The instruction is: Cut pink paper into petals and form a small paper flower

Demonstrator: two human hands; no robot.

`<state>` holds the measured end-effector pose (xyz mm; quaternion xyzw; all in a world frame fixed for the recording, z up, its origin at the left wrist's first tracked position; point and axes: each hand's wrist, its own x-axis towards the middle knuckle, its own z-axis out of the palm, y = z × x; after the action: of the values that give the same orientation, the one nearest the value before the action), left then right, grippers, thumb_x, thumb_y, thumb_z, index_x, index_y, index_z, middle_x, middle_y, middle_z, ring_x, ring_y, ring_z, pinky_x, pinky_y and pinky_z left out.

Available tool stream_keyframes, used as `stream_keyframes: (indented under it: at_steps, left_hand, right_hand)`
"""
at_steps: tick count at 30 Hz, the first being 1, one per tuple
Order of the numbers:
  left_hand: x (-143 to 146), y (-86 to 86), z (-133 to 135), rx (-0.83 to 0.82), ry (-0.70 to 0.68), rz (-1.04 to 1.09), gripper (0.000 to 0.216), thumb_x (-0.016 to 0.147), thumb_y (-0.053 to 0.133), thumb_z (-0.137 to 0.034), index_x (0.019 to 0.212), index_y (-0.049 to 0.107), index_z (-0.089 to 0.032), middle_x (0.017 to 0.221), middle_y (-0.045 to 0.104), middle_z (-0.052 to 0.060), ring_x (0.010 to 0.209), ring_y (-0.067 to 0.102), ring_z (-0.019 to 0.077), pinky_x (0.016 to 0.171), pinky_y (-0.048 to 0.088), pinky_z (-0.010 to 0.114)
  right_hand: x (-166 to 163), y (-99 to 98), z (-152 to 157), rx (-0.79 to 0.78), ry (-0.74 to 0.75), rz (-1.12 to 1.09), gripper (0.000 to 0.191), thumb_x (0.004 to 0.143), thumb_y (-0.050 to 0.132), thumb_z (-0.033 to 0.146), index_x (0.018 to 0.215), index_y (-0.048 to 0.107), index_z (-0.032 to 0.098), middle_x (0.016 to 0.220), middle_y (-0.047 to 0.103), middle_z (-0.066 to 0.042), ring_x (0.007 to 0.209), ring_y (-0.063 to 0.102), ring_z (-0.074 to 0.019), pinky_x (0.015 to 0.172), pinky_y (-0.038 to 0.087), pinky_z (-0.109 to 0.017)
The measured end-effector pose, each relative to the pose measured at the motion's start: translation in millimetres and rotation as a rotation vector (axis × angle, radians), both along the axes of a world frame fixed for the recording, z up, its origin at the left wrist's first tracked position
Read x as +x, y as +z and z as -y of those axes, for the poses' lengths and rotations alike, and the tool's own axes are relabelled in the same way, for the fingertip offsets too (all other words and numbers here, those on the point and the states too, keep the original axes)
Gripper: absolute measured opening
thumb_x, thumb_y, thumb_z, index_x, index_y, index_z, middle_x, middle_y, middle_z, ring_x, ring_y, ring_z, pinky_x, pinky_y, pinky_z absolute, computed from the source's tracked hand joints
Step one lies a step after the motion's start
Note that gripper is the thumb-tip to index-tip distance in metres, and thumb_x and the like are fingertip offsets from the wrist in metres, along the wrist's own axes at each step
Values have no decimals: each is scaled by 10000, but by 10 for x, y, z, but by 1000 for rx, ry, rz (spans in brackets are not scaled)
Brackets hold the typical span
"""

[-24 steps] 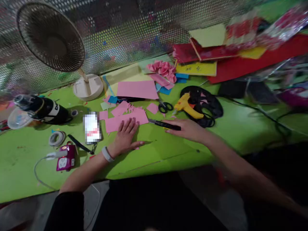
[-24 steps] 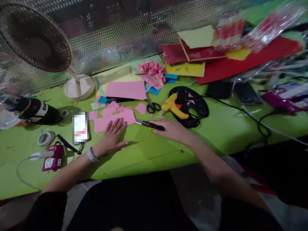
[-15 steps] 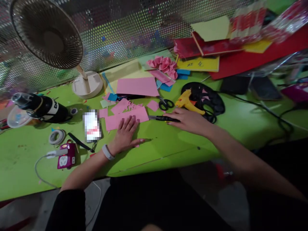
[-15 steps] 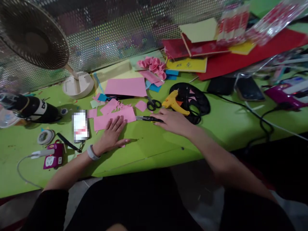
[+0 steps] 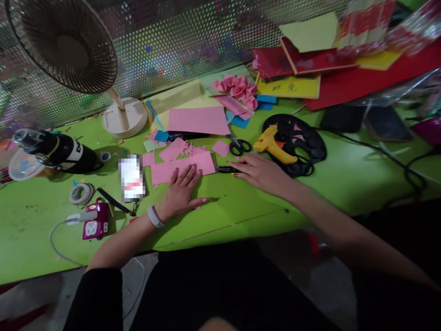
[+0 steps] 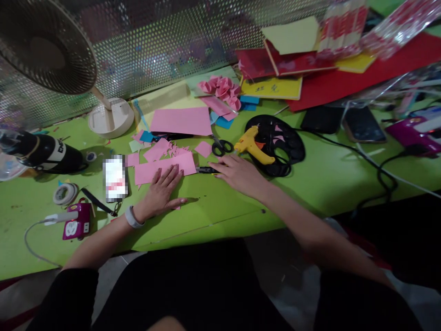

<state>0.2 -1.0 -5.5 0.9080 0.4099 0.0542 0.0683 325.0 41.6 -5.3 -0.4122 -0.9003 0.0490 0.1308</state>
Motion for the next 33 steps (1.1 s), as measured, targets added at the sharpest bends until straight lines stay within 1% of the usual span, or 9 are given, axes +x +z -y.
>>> stream_keyframes:
  at_steps: [4, 8, 12, 16, 19, 21, 24, 29, 33]
  left_hand:
    - [13, 36, 2, -27, 14, -18, 968, 953, 252, -806, 1657, -85, -235, 1726, 124, 103, 1610, 103, 269, 1302, -20, 510]
    - [31, 63, 1, -41, 31, -28, 969, 946, 249, -816, 1667, -8, -221, 1726, 122, 99, 1609, 105, 270, 1305, -6, 503]
    - [39, 85, 3, -40, 20, -27, 969, 946, 229, -818, 1666, -36, -226, 1727, 117, 89, 1610, 96, 268, 1307, -8, 502]
    - [45, 103, 5, -68, 43, -27, 1014, 934, 226, -835, 1664, -35, -180, 1723, 126, 109, 1612, 82, 264, 1309, -12, 491]
    - [52, 113, 4, -94, 48, -27, 1035, 926, 222, -846, 1664, -21, -162, 1721, 120, 119, 1612, 80, 270, 1307, -23, 494]
    - [55, 121, 4, -95, 39, -22, 1031, 928, 213, -845, 1663, -32, -165, 1722, 111, 116, 1612, 82, 270, 1306, -33, 492]
    - [58, 132, 10, -94, 33, -11, 1022, 934, 198, -839, 1660, -55, -165, 1723, 104, 107, 1612, 80, 264, 1307, -50, 481]
    - [53, 133, 18, -81, 35, -12, 1021, 933, 178, -838, 1647, -130, -177, 1721, 92, 106, 1611, 85, 260, 1307, -40, 468]
    - [38, 129, 25, -68, 31, -25, 1024, 933, 183, -837, 1640, -155, -178, 1719, 97, 108, 1610, 86, 259, 1306, -47, 461]
  right_hand:
    - [-4, 29, 44, 7, -11, 12, 376, 1011, 525, 265, 1347, 688, 215, 1143, 689, -144, 1061, 638, -298, 897, 550, -447]
    - [79, 47, 98, -36, 15, -17, 381, 1025, 491, 294, 1336, 695, 215, 1138, 690, -150, 1044, 645, -297, 877, 565, -458]
    - [79, 42, 135, -55, 4, -41, 389, 1033, 482, 310, 1348, 682, 199, 1127, 678, -145, 1043, 639, -291, 875, 575, -448]
    - [-33, 41, 138, -31, -4, -64, 381, 1031, 481, 267, 1343, 681, 177, 1122, 678, -151, 1071, 632, -292, 935, 557, -466]
    - [-44, 50, 158, -46, 22, -88, 371, 1025, 499, 262, 1320, 693, 146, 1102, 685, -160, 1050, 638, -289, 934, 557, -465]
    - [-17, 57, 180, -63, 40, -105, 366, 1025, 506, 275, 1312, 699, 155, 1080, 689, -148, 1011, 647, -279, 911, 567, -458]
    - [-17, 68, 196, -59, 49, -100, 368, 1033, 487, 277, 1315, 695, 167, 1080, 689, -141, 1003, 646, -275, 896, 575, -456]
    - [-161, 96, 186, -34, 50, -65, 373, 1035, 461, 256, 1296, 704, 147, 1068, 691, -151, 978, 640, -278, 897, 574, -465]
    - [-193, 111, 203, -62, 72, -78, 373, 1042, 441, 284, 1289, 707, 202, 1052, 687, -132, 970, 639, -277, 926, 562, -492]
